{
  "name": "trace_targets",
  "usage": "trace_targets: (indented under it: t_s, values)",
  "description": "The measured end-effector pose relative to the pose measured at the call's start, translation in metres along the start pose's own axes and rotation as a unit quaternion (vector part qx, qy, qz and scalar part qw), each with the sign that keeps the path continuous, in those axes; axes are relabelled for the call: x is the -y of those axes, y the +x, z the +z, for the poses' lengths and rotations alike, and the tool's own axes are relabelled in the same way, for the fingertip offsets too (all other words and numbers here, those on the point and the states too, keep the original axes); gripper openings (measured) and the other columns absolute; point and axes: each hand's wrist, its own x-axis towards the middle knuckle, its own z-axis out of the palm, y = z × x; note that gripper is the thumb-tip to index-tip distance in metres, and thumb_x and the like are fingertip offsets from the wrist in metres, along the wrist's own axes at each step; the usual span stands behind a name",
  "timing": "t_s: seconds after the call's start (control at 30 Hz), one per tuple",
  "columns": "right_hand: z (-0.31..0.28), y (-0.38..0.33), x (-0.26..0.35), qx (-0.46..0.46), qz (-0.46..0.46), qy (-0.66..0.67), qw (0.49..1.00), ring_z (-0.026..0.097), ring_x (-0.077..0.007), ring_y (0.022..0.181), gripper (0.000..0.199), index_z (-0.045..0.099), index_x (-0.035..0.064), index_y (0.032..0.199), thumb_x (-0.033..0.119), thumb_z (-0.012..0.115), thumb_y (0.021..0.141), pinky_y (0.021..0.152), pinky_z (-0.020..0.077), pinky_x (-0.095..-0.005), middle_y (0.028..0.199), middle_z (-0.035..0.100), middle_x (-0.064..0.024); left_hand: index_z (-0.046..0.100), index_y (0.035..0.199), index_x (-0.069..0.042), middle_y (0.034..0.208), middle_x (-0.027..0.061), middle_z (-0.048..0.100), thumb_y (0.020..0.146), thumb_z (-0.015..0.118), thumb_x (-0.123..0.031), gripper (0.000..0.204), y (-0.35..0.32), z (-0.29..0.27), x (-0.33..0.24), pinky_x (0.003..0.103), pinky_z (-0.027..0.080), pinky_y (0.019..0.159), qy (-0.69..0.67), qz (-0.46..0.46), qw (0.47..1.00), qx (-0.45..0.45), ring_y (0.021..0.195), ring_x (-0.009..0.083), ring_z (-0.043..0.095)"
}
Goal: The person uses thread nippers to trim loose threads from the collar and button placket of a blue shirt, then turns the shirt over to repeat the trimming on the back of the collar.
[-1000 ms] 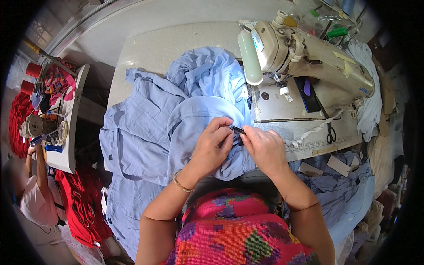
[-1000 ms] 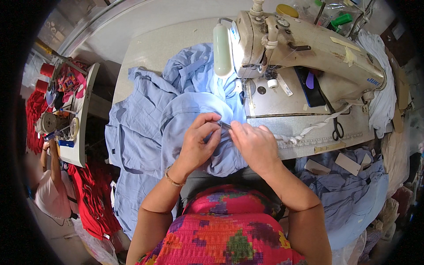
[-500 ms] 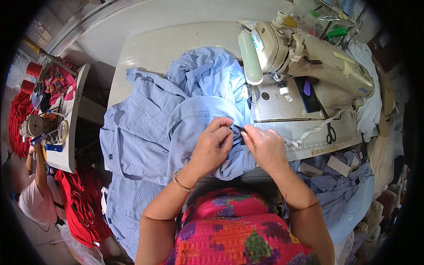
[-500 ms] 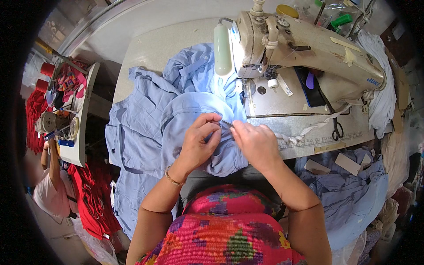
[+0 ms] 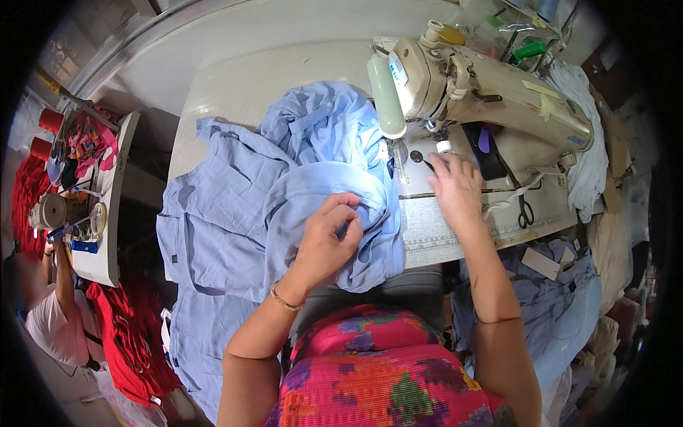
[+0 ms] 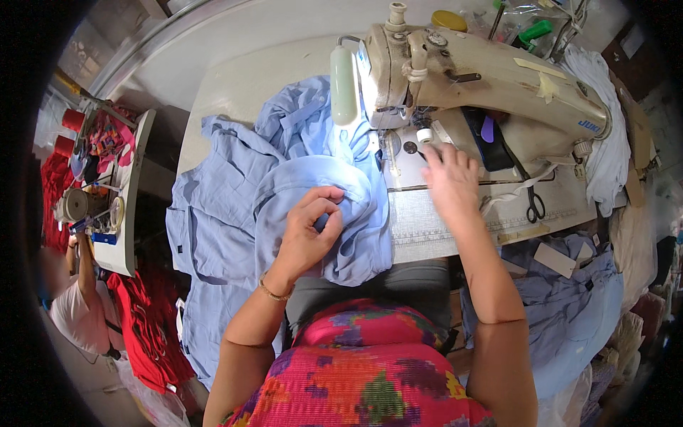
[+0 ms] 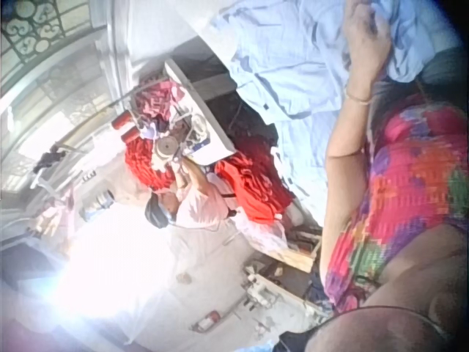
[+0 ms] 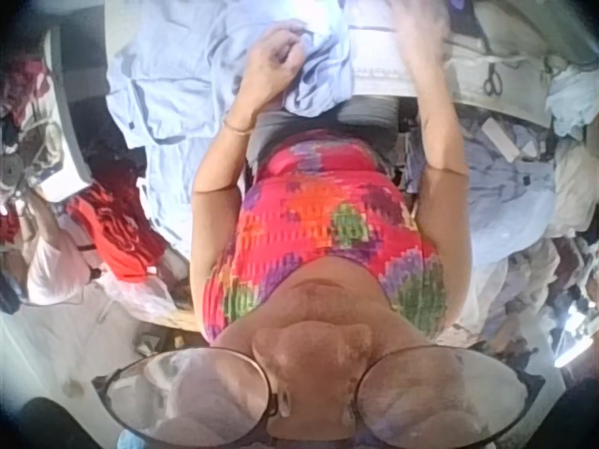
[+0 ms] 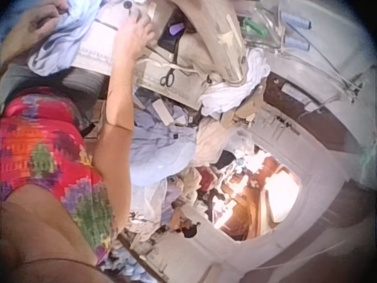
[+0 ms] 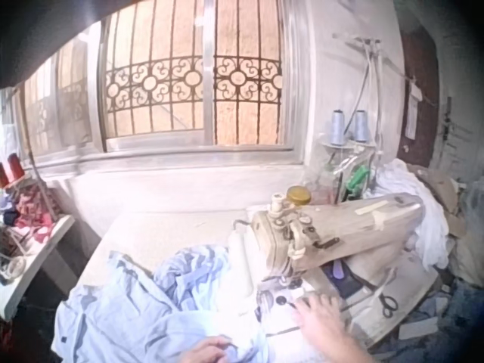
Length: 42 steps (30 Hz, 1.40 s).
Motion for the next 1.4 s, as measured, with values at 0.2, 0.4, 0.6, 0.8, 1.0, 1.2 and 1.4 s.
trace_targets:
  t_s: [0.2, 0.4, 0.6, 0.8, 1.0, 1.2, 1.4]
  values:
    - [0.011, 0.006, 0.049, 0.108, -0.062, 0.519, 0.846, 0.052, -0.0293, 0.106, 0.054, 0.043, 0.0054, 0.128, 0.025, 0.060, 0.081, 0.093, 0.0384, -0.0374, 0.116, 0.054, -0.0174, 0.057, 0.075, 0.001, 0.096, 0.0139, 0.061, 0.074, 0.059, -0.001, 0.003, -0.001, -0.001, 0.002, 0.032, 0.046, 0.078, 0.047, 0.064, 0.997, 0.021, 0.087, 0.0264, 0.059]
    - [0.010, 0.031, 0.060, 0.221, -0.047, 0.550, 0.804, 0.050, -0.0119, 0.096, 0.059, 0.045, 0.0019, 0.126, 0.006, 0.071, 0.072, 0.085, 0.0409, -0.0263, 0.105, 0.056, -0.0070, 0.058, 0.076, -0.002, 0.083, 0.0105, 0.060, 0.080, 0.061, -0.010, 0.010, -0.008, -0.012, -0.020, 0.037, 0.044, 0.071, 0.124, 0.105, 0.949, 0.270, 0.079, 0.0274, 0.057]
    - [0.011, 0.025, 0.066, 0.178, -0.026, 0.620, 0.764, 0.048, -0.0066, 0.082, 0.035, 0.055, 0.0009, 0.106, 0.006, 0.069, 0.075, 0.073, 0.0400, -0.0219, 0.094, 0.055, -0.0004, 0.058, 0.088, -0.001, 0.081, 0.0027, 0.055, 0.086, 0.058, -0.010, 0.009, -0.016, -0.015, -0.008, 0.024, 0.041, 0.070, -0.064, -0.089, 0.987, 0.121, 0.076, 0.0125, 0.051]
    - [0.011, 0.025, 0.065, 0.107, -0.063, 0.590, 0.798, 0.048, -0.0062, 0.078, 0.017, 0.057, 0.0012, 0.088, 0.013, 0.066, 0.079, 0.072, 0.0401, -0.0225, 0.081, 0.055, 0.0006, 0.057, 0.097, -0.001, 0.088, -0.0035, 0.053, 0.088, 0.057, -0.010, 0.012, -0.013, -0.013, 0.010, 0.018, 0.039, 0.073, -0.172, -0.171, 0.966, 0.086, 0.082, 0.0044, 0.046]
    - [0.017, 0.024, 0.066, 0.172, 0.038, 0.761, 0.624, 0.045, -0.0050, 0.075, 0.012, 0.056, 0.0048, 0.089, 0.014, 0.061, 0.084, 0.070, 0.0383, -0.0205, 0.082, 0.052, 0.0033, 0.057, 0.098, -0.002, 0.090, -0.0033, 0.054, 0.089, 0.056, -0.009, 0.012, -0.007, -0.011, 0.006, 0.018, 0.038, 0.074, -0.217, -0.182, 0.955, 0.091, 0.083, 0.0040, 0.046]
    - [0.016, 0.022, 0.070, 0.191, 0.065, 0.801, 0.563, 0.046, -0.0046, 0.078, 0.015, 0.055, 0.0033, 0.093, 0.016, 0.060, 0.085, 0.071, 0.0385, -0.0194, 0.085, 0.054, 0.0020, 0.057, 0.097, -0.002, 0.086, -0.0042, 0.055, 0.088, 0.057, -0.010, 0.012, -0.006, -0.008, 0.005, 0.018, 0.039, 0.072, -0.235, -0.180, 0.954, 0.054, 0.079, 0.0038, 0.048]
    - [0.011, 0.017, 0.069, 0.192, 0.049, 0.784, 0.589, 0.049, -0.0048, 0.080, 0.017, 0.055, 0.0021, 0.096, 0.016, 0.058, 0.087, 0.072, 0.0403, -0.0207, 0.087, 0.055, 0.0014, 0.058, 0.095, 0.000, 0.083, -0.0019, 0.057, 0.089, 0.057, -0.014, 0.015, 0.001, -0.005, 0.001, 0.018, 0.041, 0.070, -0.135, -0.163, 0.977, 0.022, 0.077, 0.0050, 0.050]
